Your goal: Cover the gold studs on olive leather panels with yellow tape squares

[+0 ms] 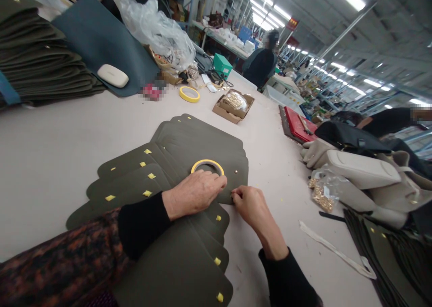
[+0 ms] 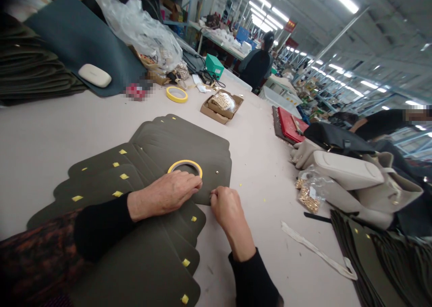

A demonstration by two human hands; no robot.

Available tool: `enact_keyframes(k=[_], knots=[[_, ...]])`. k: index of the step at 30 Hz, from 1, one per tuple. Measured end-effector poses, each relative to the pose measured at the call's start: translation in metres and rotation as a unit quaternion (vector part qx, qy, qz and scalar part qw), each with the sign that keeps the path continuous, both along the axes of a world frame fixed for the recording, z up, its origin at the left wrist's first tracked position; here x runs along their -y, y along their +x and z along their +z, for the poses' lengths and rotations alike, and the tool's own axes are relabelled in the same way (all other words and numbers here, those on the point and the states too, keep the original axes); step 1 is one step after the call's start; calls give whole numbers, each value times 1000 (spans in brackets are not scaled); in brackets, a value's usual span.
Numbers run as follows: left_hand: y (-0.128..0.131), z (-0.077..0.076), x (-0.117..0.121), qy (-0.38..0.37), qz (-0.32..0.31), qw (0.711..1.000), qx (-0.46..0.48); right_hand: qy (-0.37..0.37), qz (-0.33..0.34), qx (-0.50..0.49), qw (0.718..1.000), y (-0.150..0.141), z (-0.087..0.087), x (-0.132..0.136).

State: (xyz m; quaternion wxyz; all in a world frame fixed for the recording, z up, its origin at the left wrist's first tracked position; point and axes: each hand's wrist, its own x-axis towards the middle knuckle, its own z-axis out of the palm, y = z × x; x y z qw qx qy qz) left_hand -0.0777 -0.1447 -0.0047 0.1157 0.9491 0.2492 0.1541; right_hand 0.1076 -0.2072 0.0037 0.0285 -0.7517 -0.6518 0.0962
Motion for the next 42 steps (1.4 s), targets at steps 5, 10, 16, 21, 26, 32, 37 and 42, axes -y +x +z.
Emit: enact_keyframes(k=[5, 10, 16, 21, 26, 32, 37, 42], knots=[[-1, -1, -2, -23, -14, 999, 34, -50, -79, -67, 993, -1, 11, -7], [-6, 1, -3, -30, -16, 988, 149, -82, -5, -158, 984, -2, 15, 18], [-8, 2, 2, -49, -53, 977, 201, 134, -26, -269, 953, -9, 11, 39], [-7, 3, 7, -58, -48, 987, 144, 254, 63, -277, 924, -21, 9, 37], [-6, 2, 8, -35, -38, 994, 100, 287, 127, -201, 928, -25, 9, 32], [-5, 10, 11, -40, -47, 995, 82, 328, 141, -111, 927, -26, 6, 30], [-2, 10, 9, -47, -38, 992, 107, 354, 109, -109, 922, -25, -1, 31], [4, 7, 8, 33, -24, 995, 87, 277, -29, -278, 919, -27, -1, 29]])
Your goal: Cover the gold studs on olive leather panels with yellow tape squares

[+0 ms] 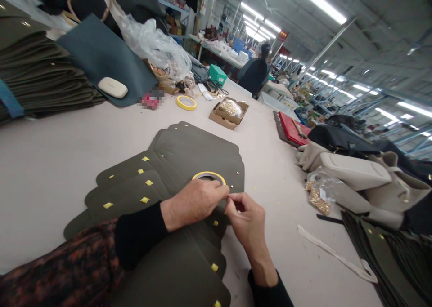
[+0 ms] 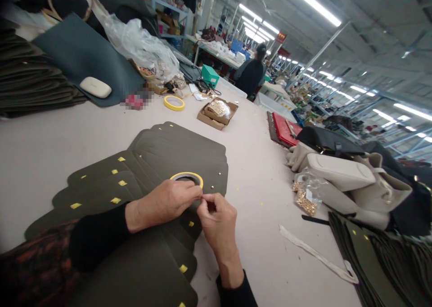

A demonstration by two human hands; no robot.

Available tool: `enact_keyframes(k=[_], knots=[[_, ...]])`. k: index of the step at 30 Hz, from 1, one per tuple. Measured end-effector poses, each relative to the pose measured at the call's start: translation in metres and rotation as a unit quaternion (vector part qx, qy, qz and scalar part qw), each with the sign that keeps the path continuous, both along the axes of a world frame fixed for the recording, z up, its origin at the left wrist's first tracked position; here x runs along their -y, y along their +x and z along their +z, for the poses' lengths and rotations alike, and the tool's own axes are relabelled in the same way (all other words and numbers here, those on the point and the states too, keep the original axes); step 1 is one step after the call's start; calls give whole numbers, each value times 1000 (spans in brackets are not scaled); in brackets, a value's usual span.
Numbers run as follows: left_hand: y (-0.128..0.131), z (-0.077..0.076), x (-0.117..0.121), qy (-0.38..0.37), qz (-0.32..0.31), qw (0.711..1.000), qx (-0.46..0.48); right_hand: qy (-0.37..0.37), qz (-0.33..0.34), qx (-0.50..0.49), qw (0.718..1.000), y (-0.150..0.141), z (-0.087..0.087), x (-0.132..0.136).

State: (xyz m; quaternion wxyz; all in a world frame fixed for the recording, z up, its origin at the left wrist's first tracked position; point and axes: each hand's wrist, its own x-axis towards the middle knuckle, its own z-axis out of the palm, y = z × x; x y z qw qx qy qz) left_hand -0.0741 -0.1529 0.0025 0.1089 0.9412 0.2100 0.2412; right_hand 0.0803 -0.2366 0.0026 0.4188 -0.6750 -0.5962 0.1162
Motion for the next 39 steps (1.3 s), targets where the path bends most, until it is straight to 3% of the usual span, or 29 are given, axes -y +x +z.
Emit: enact_keyframes(k=[4, 8, 13, 20, 26, 29, 33, 36, 39], knots=[[5, 2, 7, 50, -2, 998, 35, -87, -60, -243, 964, 11, -6, -12], [8, -2, 12, 44, 11, 999, 8, -118, -81, -307, 941, 35, -15, -25], [9, -10, 8, 15, 35, 993, -113, -151, -51, -207, 965, 49, -18, -31], [9, -12, 8, -3, 28, 993, -118, -160, -24, 64, 985, 42, -14, -41], [7, -12, 9, -4, 31, 992, -121, -157, -31, 204, 966, 39, -12, -44], [4, -13, 10, 5, 26, 993, -115, -111, -35, 252, 961, 43, -9, -37], [1, -14, 11, 25, 15, 994, -110, -30, 50, 302, 952, 46, -7, -27], [1, -14, 10, 29, 9, 994, -105, -57, 108, 355, 927, 43, -7, -29], [0, -12, 7, 19, -2, 995, -96, -127, 81, 378, 914, 38, -6, -41]])
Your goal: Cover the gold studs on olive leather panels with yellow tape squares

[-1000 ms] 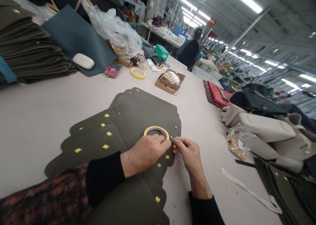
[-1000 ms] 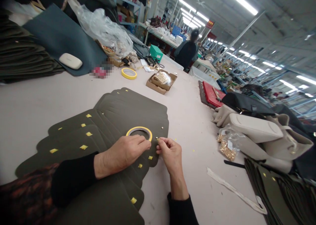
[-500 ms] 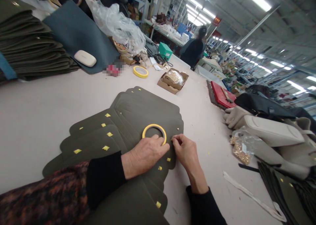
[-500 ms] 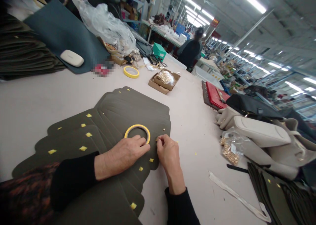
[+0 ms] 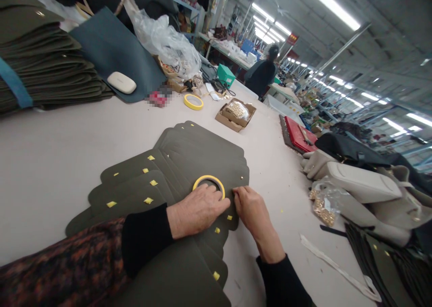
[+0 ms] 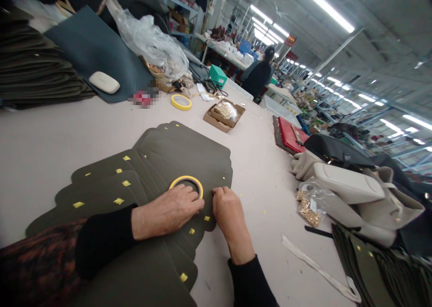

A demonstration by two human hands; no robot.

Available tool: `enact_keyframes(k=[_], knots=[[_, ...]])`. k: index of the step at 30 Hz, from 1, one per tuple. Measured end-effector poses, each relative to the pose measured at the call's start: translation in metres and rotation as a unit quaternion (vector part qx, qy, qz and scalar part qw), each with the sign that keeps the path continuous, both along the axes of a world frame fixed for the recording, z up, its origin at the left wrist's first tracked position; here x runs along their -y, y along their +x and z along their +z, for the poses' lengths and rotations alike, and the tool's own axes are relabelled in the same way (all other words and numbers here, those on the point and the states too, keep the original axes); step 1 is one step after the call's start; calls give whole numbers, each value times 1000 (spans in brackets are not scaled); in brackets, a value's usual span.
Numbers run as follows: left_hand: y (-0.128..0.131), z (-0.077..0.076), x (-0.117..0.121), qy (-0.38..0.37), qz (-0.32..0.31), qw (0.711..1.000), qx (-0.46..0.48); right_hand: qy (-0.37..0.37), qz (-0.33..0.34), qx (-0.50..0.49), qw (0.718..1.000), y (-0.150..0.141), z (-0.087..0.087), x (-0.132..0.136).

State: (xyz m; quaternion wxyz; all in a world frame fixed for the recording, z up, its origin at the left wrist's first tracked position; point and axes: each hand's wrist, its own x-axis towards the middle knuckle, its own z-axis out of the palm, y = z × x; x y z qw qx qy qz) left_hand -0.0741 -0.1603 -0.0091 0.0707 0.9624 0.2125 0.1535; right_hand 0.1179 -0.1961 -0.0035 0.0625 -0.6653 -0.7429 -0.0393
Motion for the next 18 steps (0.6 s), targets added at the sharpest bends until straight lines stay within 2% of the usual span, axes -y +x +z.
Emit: enact_keyframes(k=[4, 7, 9, 12, 14, 18], knots=[[-2, 5, -2, -29, -10, 999, 18, -65, -89, -44, 993, -3, 8, -18], [-5, 7, -4, -44, -9, 998, 33, -98, -131, -97, 982, -5, 17, -20], [-7, 8, -6, -49, -6, 998, 48, -129, -135, -125, 974, -8, 22, -12], [-10, 10, -9, -66, 5, 995, 80, -180, -100, -164, 965, -11, 25, 9], [-12, 12, -11, -83, 10, 991, 104, -155, -92, -213, 960, -11, 23, 22], [-12, 10, -11, -112, -14, 980, 163, 15, -82, -350, 933, -15, 16, 39]])
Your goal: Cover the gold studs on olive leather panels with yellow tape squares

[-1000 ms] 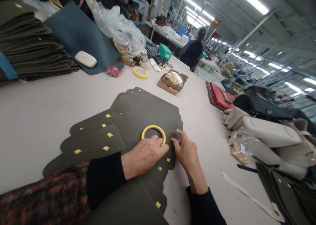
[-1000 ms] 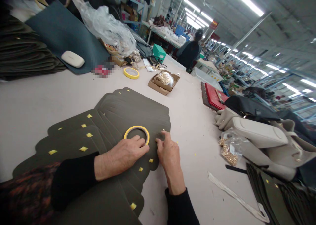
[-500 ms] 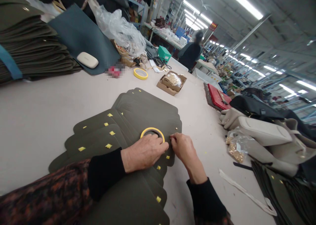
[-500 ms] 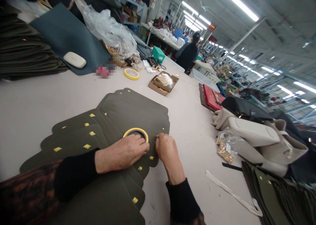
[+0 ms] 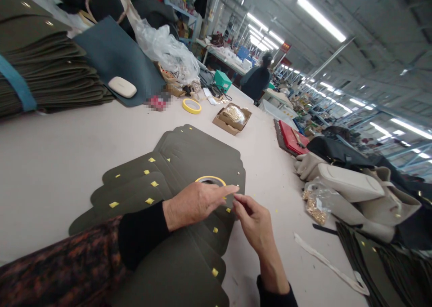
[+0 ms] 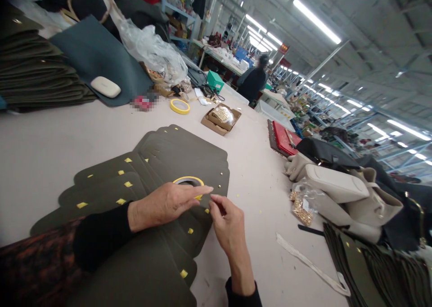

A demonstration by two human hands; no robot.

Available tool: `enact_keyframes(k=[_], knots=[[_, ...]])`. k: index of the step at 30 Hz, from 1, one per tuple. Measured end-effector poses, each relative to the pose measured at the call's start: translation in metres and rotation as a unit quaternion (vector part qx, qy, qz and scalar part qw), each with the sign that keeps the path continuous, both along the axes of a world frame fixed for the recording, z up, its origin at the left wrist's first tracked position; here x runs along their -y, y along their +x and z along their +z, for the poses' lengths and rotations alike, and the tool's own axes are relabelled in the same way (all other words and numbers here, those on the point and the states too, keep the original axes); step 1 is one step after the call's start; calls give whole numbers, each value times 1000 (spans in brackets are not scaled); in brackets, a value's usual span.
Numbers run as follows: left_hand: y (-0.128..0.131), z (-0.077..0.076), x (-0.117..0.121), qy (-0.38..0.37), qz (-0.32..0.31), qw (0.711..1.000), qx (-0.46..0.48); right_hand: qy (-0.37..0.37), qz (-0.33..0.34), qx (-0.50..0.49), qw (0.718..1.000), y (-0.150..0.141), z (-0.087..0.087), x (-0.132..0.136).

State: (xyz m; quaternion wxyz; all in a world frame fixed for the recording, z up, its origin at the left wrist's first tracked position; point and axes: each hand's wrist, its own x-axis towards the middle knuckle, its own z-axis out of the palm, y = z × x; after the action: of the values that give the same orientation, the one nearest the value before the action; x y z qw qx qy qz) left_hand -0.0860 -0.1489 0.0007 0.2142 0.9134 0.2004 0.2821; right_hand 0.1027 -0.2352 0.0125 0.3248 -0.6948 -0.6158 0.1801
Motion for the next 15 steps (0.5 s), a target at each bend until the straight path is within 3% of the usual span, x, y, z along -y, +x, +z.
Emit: enact_keyframes(k=[3, 7, 15], knots=[[1, -5, 0, -6, -17, 999, 33, 98, 50, 0, 994, -8, -2, 2], [3, -11, 1, -5, -18, 1000, 22, 163, 116, 63, 978, -17, -1, 0], [2, -1, 3, -29, -42, 999, -13, 223, 97, 164, 956, -18, -7, -2]])
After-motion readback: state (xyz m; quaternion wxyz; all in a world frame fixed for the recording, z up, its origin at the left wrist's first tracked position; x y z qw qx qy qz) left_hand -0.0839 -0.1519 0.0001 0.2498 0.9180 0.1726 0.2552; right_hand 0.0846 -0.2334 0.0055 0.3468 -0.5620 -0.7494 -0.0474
